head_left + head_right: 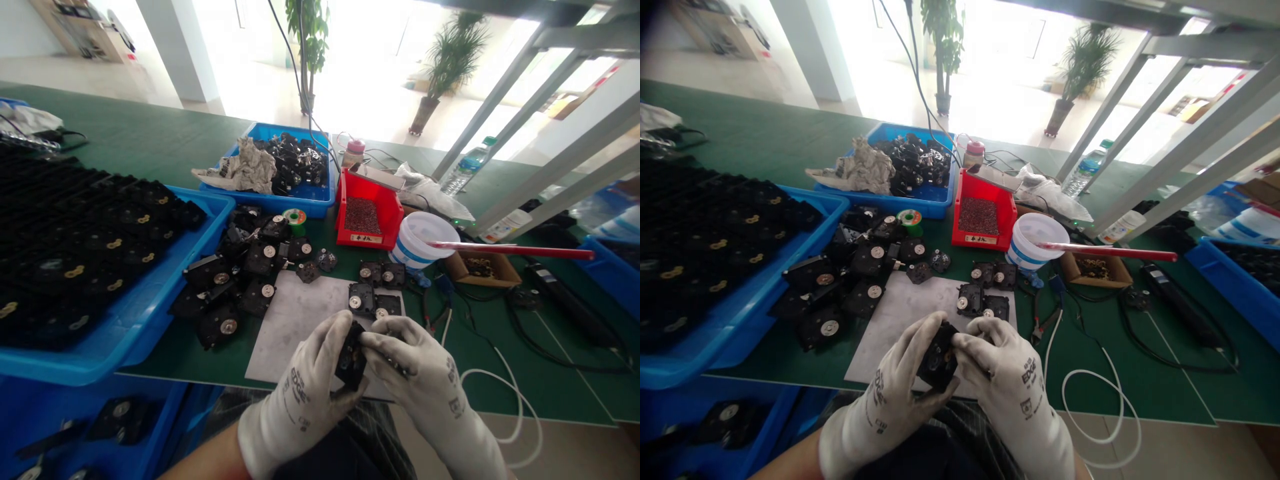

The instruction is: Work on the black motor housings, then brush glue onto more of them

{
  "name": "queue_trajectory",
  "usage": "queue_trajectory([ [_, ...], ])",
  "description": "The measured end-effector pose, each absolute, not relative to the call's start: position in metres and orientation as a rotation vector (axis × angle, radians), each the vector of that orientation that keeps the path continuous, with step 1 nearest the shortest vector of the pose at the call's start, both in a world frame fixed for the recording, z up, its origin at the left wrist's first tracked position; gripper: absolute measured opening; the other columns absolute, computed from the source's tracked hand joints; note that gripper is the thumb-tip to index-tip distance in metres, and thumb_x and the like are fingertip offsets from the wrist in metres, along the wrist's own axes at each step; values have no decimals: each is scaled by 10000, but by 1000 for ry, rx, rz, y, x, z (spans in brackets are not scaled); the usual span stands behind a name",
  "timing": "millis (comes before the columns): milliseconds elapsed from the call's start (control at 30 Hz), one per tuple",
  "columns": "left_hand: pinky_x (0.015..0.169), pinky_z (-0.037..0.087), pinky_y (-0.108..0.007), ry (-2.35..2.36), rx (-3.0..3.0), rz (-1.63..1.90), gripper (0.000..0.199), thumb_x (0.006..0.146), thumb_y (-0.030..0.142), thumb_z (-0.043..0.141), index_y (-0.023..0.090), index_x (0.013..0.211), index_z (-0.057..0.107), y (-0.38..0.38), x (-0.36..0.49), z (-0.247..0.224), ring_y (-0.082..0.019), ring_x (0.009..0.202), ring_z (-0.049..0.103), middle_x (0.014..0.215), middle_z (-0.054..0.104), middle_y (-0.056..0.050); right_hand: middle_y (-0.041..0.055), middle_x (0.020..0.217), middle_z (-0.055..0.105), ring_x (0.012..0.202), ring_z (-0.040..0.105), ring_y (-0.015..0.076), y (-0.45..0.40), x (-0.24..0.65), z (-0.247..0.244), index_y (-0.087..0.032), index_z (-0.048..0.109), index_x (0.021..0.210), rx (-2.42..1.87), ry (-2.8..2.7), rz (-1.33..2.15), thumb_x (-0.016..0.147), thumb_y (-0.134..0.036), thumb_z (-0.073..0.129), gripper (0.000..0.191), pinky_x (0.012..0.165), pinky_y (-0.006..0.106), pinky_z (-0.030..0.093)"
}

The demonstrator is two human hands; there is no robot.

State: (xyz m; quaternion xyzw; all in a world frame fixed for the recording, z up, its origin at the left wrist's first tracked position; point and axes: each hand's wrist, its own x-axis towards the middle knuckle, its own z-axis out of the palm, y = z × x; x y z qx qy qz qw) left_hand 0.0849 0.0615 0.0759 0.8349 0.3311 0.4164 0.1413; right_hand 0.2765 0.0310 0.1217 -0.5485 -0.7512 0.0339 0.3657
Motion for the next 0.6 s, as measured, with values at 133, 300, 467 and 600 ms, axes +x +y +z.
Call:
queue_trajectory([
  [133,1038,637,-375,969,2436,1198,619,971,221,663,85,1524,420,62,84,78,-286,1270,693,1357,690,-215,69,837,694,715,683,210,34,280,131,-197,800,995,-1407,-2107,-78,1014,-173,612,190,599,315,550],
  [300,1038,638,-393,948,2494,1150,622,969,207,651,77,1528,411,60,83,72,-301,1272,694,1371,682,-224,63,819,673,721,640,223,39,280,136,-185,733,852,-1389,-2257,-16,931,-105,662,133,605,330,495],
  [467,1035,638,-394,959,2440,1144,647,959,215,669,98,1536,401,60,83,72,-304,1245,705,1363,678,-215,54,840,660,726,630,199,41,284,133,-180,688,865,-1303,-2223,58,914,-87,654,111,630,314,519],
  [600,1068,620,-421,939,2327,1149,774,926,246,715,129,1592,338,66,81,73,-327,1299,668,1400,636,-217,60,937,647,821,669,187,38,287,128,-194,712,1005,-1321,-2056,100,960,-74,611,163,717,299,563],
])
